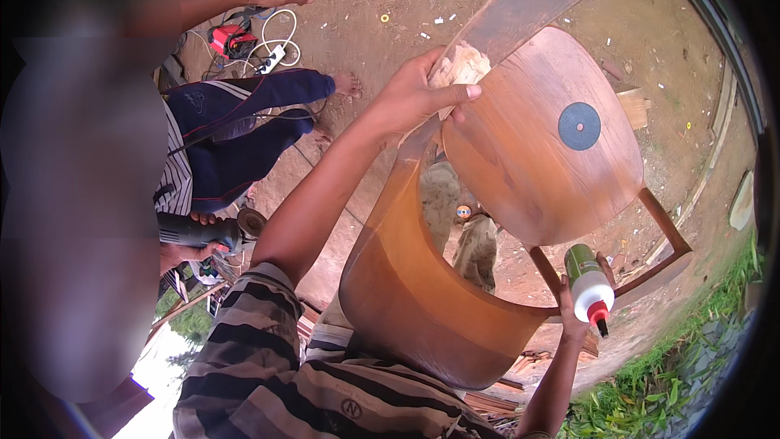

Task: The person repairs a wooden chair by applying glue to a broken armrest and attaching a wooden patch. They then use an angle grinder to smooth the repaired area and inspect the joint by hand.

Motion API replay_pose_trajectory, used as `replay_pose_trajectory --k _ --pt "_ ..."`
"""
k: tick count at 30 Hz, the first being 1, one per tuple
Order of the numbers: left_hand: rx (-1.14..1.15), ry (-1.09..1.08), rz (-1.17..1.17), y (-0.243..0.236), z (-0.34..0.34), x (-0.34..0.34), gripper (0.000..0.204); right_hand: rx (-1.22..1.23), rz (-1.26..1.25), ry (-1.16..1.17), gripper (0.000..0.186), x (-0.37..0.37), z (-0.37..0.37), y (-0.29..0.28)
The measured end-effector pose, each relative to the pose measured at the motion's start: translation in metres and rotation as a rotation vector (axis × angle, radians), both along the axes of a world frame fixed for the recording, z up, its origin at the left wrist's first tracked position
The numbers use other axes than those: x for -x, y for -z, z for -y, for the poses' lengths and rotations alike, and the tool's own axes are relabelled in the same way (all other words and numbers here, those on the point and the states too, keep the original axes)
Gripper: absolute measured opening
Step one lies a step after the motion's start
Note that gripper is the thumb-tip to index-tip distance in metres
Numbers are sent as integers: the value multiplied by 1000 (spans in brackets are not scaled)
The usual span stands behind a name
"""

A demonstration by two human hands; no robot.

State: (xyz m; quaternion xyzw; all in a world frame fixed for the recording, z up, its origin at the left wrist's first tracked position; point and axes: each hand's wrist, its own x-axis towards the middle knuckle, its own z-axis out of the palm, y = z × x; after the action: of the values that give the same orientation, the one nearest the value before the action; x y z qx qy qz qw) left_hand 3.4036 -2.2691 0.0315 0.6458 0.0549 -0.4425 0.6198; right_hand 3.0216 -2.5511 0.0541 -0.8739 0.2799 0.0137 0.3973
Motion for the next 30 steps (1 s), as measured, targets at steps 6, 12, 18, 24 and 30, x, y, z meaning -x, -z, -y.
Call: replay_pose_trajectory --k 6,12,18,24,30 --pt "-4 -40 -43 -3 4 0 47 39 -66 58 70 -9 -9 -8" --pt "-36 -20 -65 -2 6 -8 39 124 -72 17 67 -11 -10 -5" --pt "-190 4 -78 -12 15 -23 41 183 -124 -18 64 3 2 1" --pt "-119 -36 170 -4 8 -16 41 113 -123 17 74 -26 -7 -15" --pt "-123 -9 148 -11 5 -4 43 160 -109 -48 63 -25 -8 -18"
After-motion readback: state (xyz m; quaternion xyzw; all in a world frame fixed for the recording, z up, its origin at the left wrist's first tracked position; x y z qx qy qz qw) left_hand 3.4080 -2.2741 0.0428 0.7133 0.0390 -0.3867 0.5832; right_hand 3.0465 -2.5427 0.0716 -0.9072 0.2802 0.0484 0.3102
